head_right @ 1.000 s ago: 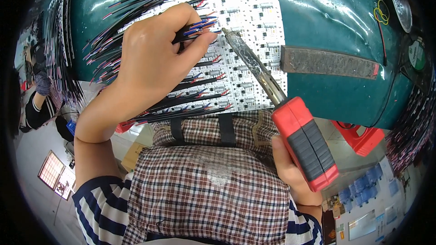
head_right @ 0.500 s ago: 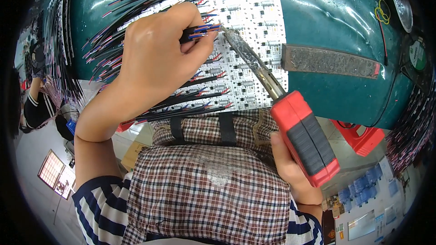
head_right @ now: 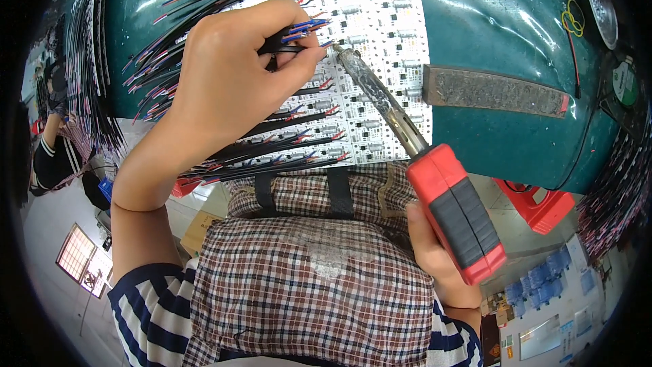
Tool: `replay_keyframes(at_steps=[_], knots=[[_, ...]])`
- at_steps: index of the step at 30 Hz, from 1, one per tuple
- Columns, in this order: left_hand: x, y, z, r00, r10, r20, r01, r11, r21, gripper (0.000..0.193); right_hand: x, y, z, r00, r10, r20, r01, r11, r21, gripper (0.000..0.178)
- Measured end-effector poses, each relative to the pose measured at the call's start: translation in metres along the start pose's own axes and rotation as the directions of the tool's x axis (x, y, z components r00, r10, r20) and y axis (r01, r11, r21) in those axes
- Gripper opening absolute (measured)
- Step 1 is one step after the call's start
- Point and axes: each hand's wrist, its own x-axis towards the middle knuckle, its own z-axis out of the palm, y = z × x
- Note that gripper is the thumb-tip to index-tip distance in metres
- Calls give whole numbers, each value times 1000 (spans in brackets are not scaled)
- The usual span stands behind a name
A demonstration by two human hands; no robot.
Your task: The person takes bundles of wires and exposes their ends using a handheld heating tool, setting them down on the table and repeating the process on additional wire bundles.
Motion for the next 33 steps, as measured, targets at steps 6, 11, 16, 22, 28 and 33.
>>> replay_keyframes(at_steps=[6, 11, 16, 22, 28, 33], knots=[[1, -2, -2, 999, 0, 39, 1, 1000, -30, 14, -7, 13, -4, 1000, 0, 19, 0, 1000, -15, 26], [3, -3, -5, 998, -19, 66, 23, 998, -59, 15, -7, 10, -3, 1000, 24, 1, -24, 1000, -8, 17], [4, -4, -6, 998, 8, 68, -4, 998, -57, 16, -3, 6, 0, 1000, 24, -15, -24, 1000, -12, 14], [5, -5, -7, 997, 15, 75, -9, 997, -81, 16, -1, 8, 0, 1000, 21, -6, -21, 999, 25, 17], [6, -5, -8, 996, 22, 82, -15, 996, -83, 17, 5, 5, -3, 998, -37, 41, 37, 999, 1, 18], [7, -6, -9, 996, 30, 79, -23, 995, -96, 18, 0, 7, -5, 998, -51, 28, 52, 998, -40, 18]])
